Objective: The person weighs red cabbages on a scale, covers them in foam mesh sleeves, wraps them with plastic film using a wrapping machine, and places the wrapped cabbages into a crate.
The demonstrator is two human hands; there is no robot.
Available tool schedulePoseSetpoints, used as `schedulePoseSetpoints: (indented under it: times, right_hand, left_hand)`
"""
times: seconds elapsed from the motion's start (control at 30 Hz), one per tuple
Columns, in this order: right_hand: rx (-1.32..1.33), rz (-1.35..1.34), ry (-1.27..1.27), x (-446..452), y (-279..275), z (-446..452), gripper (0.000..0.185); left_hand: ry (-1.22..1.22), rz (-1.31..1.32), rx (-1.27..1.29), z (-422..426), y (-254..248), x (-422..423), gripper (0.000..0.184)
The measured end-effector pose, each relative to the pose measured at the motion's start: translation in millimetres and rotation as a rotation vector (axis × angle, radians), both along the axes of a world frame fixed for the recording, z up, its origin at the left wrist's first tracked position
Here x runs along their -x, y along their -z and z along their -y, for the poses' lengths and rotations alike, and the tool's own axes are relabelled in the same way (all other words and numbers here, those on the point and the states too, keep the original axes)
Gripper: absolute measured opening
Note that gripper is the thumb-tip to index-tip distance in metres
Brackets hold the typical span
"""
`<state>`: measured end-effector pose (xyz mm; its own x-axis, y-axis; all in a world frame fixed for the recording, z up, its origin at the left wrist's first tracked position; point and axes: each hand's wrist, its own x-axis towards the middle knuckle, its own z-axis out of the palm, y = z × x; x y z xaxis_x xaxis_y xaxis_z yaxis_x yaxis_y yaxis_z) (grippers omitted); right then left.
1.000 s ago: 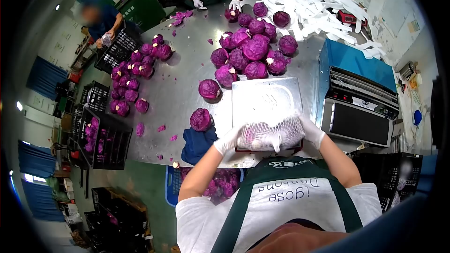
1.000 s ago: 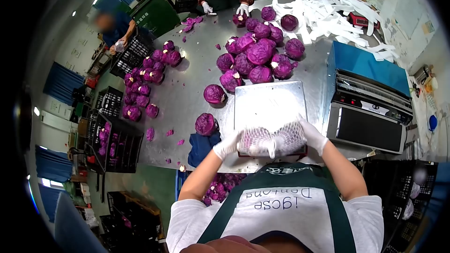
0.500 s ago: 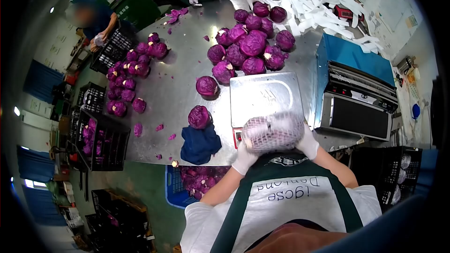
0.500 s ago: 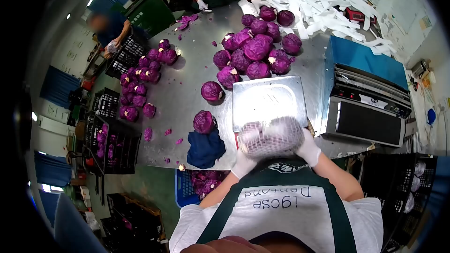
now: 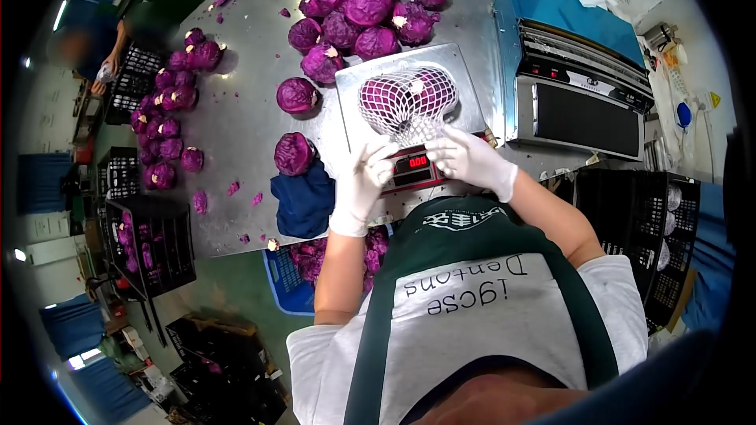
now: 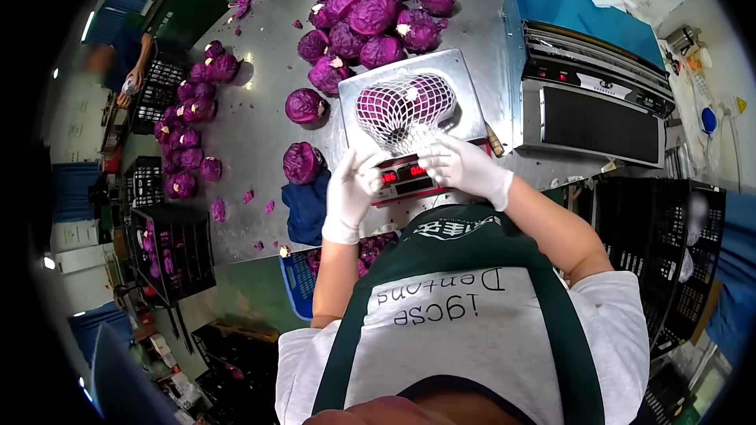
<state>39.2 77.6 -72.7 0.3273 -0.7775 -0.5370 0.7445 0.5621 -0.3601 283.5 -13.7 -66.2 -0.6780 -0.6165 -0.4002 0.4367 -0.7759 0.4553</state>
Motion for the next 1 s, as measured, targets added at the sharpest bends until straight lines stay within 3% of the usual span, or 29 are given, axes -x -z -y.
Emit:
schedulePoseSetpoints:
  times: [0.07, 0.13, 0.17, 0.2, 0.3, 0.33, 0.37, 0.4, 0.47, 0.53, 0.6, 0.63, 0.73, 0.8, 0.87, 0.93, 1.0]
  right_hand:
    - [0.109, -0.366, -0.034, 19, -8, -4, 0.042]
    - [0.296, -0.878, 0.163, 55, 22, 15, 0.037]
    - [0.272, -0.965, 0.238, 64, 24, 30, 0.038]
    - [0.252, -1.051, 0.319, 69, 24, 43, 0.04]
    - [0.247, -1.262, 0.126, 59, 31, 71, 0.057]
    - [0.347, -0.95, 0.078, 45, 3, 69, 0.061]
    - [0.314, -0.97, 0.097, 43, 22, 70, 0.065]
    - [0.269, -0.691, 0.064, 43, 4, 63, 0.068]
    - [0.315, -0.545, 0.054, 45, 14, 51, 0.064]
    - [0.291, -0.447, 0.114, 56, 36, 42, 0.062]
    - [0.269, -0.419, 0.129, 83, 12, 25, 0.061]
    - [0.279, -0.445, 0.153, 103, -3, 18, 0.059]
    - [0.473, -0.617, 0.415, 172, -43, 2, 0.067]
    - [0.344, -0.673, 0.45, 229, -36, -7, 0.069]
    - [0.364, -0.79, 0.433, 283, -75, -20, 0.068]
    - [0.491, -0.96, 0.559, 336, -48, -11, 0.063]
    - [0.362, -0.968, 0.423, 382, -72, -20, 0.058]
  left_hand:
    - [-0.194, 0.295, 0.41, 11, 1, -16, 0.037]
    - [-0.398, 0.597, 0.529, 23, -8, -6, 0.034]
    - [-0.433, 0.699, 0.608, 29, -13, 6, 0.034]
    - [-0.403, 0.625, 0.529, 25, -25, 22, 0.038]
    - [-0.353, 1.251, 1.294, 37, 3, 53, 0.041]
    - [-0.359, 1.481, 1.533, 43, 11, 62, 0.044]
    - [-0.438, 1.09, 1.241, 42, 18, 76, 0.043]
    - [-0.473, 0.698, 0.943, 41, 21, 87, 0.043]
    - [-0.451, 0.447, 0.569, 32, -5, 104, 0.043]
    - [-0.487, 0.461, 0.704, 50, 33, 115, 0.04]
    - [-0.529, 0.602, 0.88, 60, 54, 143, 0.037]
    - [-0.443, 0.717, 1.048, 53, 21, 165, 0.04]
    - [-0.404, 0.445, 0.928, 55, -8, 267, 0.05]
    - [-0.266, 0.246, 0.934, 62, -38, 343, 0.05]
    - [-0.177, 0.193, 1.005, 66, -63, 421, 0.051]
    - [-0.004, 0.119, 0.877, 70, -79, 487, 0.051]
    - [0.136, 0.111, 0.853, 86, -71, 547, 0.051]
